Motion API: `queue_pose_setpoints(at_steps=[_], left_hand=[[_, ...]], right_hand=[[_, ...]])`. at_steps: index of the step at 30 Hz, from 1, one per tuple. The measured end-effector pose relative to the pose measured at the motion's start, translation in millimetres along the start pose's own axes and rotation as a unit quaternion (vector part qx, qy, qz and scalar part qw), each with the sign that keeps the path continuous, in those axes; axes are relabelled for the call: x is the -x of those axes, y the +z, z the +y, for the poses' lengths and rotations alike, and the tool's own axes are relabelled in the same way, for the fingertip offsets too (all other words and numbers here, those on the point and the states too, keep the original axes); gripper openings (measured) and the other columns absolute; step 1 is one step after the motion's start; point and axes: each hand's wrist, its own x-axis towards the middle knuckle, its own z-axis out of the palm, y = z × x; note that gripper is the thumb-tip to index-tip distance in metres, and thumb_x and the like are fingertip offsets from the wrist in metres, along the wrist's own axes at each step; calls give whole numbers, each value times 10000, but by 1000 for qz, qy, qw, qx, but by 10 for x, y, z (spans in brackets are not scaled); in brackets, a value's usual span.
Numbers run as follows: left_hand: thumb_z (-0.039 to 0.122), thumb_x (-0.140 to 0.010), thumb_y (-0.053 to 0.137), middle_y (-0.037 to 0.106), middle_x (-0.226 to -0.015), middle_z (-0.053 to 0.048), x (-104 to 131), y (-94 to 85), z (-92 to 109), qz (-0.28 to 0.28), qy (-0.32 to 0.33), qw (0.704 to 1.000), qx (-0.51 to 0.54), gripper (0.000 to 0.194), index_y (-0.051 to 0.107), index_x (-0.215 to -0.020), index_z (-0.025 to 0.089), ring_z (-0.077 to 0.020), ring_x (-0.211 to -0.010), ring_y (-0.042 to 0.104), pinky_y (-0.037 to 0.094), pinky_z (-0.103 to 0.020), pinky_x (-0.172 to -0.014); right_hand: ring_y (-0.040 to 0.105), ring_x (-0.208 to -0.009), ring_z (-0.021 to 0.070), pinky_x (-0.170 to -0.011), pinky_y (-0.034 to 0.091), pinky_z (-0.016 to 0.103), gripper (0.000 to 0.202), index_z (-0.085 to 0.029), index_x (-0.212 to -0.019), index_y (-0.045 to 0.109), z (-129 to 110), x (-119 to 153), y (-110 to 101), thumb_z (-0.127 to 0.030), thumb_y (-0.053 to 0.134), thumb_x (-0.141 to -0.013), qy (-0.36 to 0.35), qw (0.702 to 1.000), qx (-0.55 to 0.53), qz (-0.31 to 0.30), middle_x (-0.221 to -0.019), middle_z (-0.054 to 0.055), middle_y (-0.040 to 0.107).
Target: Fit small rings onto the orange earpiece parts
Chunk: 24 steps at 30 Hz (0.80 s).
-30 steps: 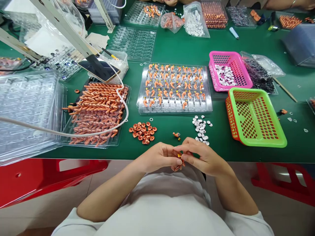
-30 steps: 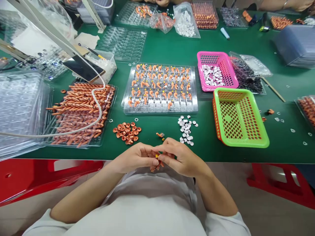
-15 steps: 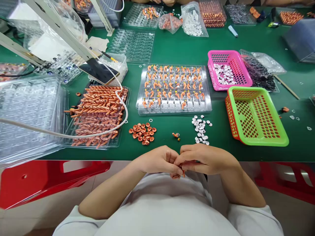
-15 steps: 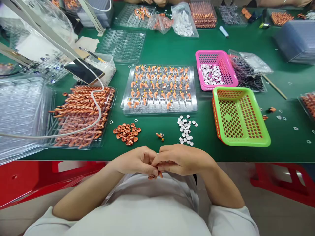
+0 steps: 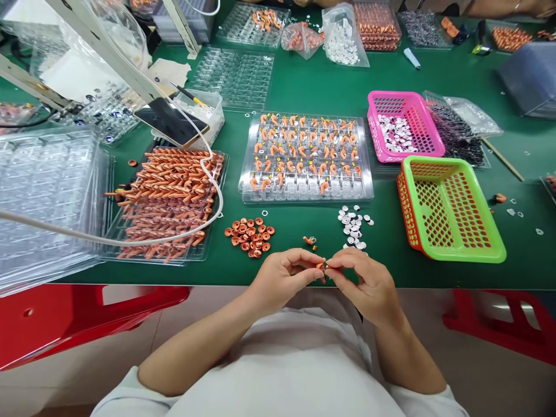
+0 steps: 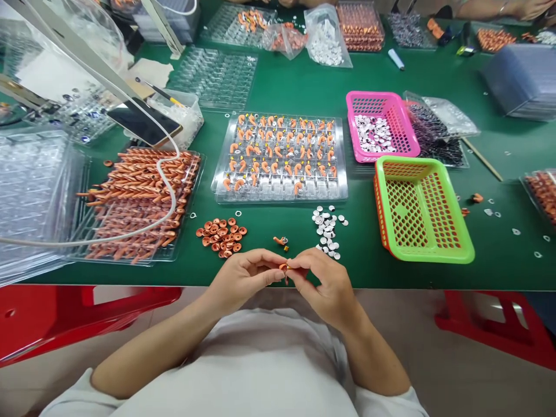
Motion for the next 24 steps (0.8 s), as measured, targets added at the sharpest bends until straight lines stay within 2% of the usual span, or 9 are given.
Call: queue_pose_setpoints(at_steps=[4, 9, 17, 22, 24], left_hand=[[311, -754, 786, 765, -943, -72, 4, 62, -22, 52, 36, 998, 0, 247, 743, -947, 162, -215, -892, 720, 575, -323, -844], [306, -737, 800, 769, -901, -54, -13, 115, -42, 80, 56, 994, 45, 227, 735, -908, 171, -207, -875, 722, 589, -312, -824], [243, -736, 804, 774, -900, -28, -48, 137, -85, 96, 87, 988, 80, 173, 731, -879, 181, -175, -860, 725, 585, -292, -849], [238, -747, 795, 779, -936, -41, -55, 116, -82, 84, 92, 989, 83, 184, 736, -910, 176, -183, -890, 729, 591, -288, -841], [242, -753, 791, 779, -960, -46, -58, 101, -89, 72, 93, 989, 85, 189, 737, -923, 179, -189, -902, 729, 594, -289, -832]], right_hand=[[644, -834, 160, -673, 546, 282, 213, -246, -1028, 633, 5, 92, 120, -88, 612, -887, 21, 998, -20, 62, -915, 29, 653], [668, -949, 187, -779, 575, 341, 340, -256, -1145, 590, -17, 135, 209, -26, 548, -899, -37, 993, 60, 99, -1025, 63, 680], [688, -917, 185, -743, 600, 329, 373, -264, -1189, 581, -81, 144, 291, -38, 560, -892, -62, 980, 137, 131, -1011, 65, 697], [692, -934, 188, -755, 607, 334, 336, -261, -1154, 603, -76, 167, 361, -50, 559, -896, -42, 982, 113, 142, -1016, 67, 705], [698, -905, 187, -737, 612, 329, 290, -259, -1112, 625, -90, 179, 380, -71, 567, -899, -14, 985, 85, 147, -1014, 63, 711]])
